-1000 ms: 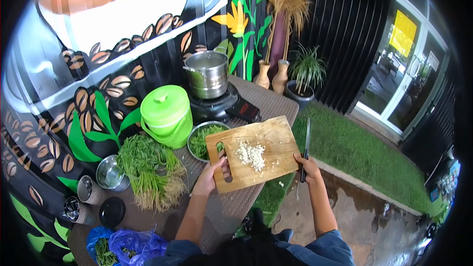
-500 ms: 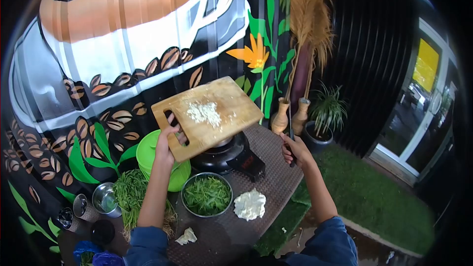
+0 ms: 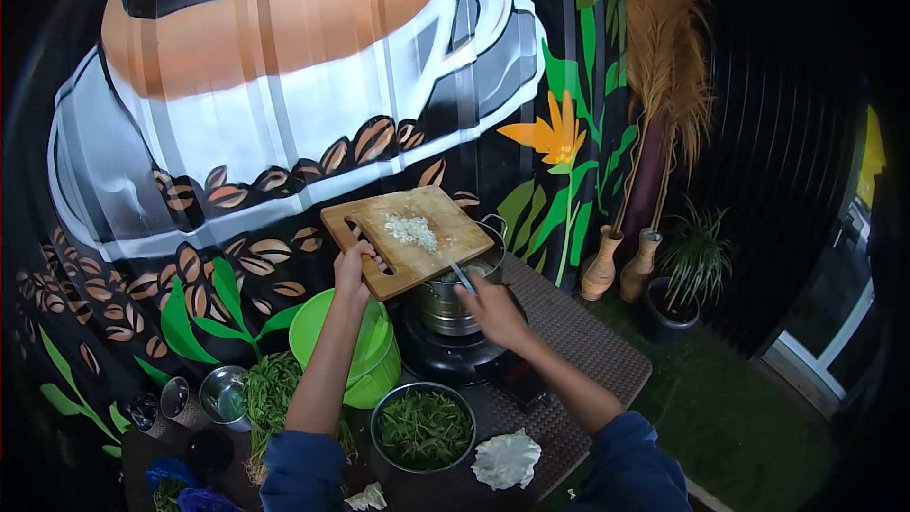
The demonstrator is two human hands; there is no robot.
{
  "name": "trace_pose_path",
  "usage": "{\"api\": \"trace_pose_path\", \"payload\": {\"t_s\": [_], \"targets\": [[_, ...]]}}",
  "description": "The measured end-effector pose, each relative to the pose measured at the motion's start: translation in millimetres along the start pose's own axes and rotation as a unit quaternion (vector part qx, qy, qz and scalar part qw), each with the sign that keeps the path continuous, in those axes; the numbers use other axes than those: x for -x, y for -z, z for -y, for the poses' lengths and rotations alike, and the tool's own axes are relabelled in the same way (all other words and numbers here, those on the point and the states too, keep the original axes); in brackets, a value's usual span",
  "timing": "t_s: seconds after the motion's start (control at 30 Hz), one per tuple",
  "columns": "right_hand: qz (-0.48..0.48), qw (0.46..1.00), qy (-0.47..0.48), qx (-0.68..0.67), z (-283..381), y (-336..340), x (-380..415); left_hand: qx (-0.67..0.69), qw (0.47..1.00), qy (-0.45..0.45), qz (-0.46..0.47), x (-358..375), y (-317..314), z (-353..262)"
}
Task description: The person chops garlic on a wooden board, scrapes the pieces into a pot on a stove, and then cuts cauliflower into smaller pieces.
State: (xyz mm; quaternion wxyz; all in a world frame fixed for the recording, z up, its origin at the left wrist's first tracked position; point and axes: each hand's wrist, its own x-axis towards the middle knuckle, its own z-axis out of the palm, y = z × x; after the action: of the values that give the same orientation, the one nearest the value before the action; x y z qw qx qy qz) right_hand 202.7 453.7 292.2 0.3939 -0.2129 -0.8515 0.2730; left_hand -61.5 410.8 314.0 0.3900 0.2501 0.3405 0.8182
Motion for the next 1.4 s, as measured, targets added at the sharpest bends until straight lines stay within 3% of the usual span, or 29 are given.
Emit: {"api": "trace_pose_path", "payload": {"t_s": [0.07, 0.1, 0.27, 0.47, 0.77, 1.07, 1.17, 1.23, 1.4], "targets": [[-0.018, 0.999, 0.033, -0.026, 1, -31, -17, -0.005, 1.0, -0.002, 0.004, 1, -5, 4], [0.049, 0.998, -0.024, -0.004, 18, -29, -25, -0.015, 1.0, -0.009, -0.007, 5, -10, 6], [0.07, 0.997, -0.017, 0.039, 32, -47, -38, -0.047, 0.997, 0.001, -0.063, -2, -11, 15], [0.078, 0.99, -0.056, 0.101, 19, -51, -45, -0.06, 0.996, -0.032, -0.054, 8, -21, 10], [0.033, 0.985, -0.139, 0.101, -20, -39, -48, -0.034, 0.998, -0.041, -0.036, 12, -18, -4], [0.001, 0.986, -0.136, 0.097, -60, -13, -46, -0.074, 0.993, -0.077, -0.059, 32, -42, -27], [-0.034, 0.984, -0.152, 0.082, -41, -3, -38, -0.104, 0.987, -0.106, -0.064, 38, -50, -28], [-0.063, 0.989, -0.098, 0.088, -22, -10, -39, -0.125, 0.982, -0.129, -0.065, 37, -55, -24], [-0.018, 0.994, -0.077, 0.08, 12, -34, -50, -0.171, 0.969, -0.166, -0.057, 43, -69, -22]]}}
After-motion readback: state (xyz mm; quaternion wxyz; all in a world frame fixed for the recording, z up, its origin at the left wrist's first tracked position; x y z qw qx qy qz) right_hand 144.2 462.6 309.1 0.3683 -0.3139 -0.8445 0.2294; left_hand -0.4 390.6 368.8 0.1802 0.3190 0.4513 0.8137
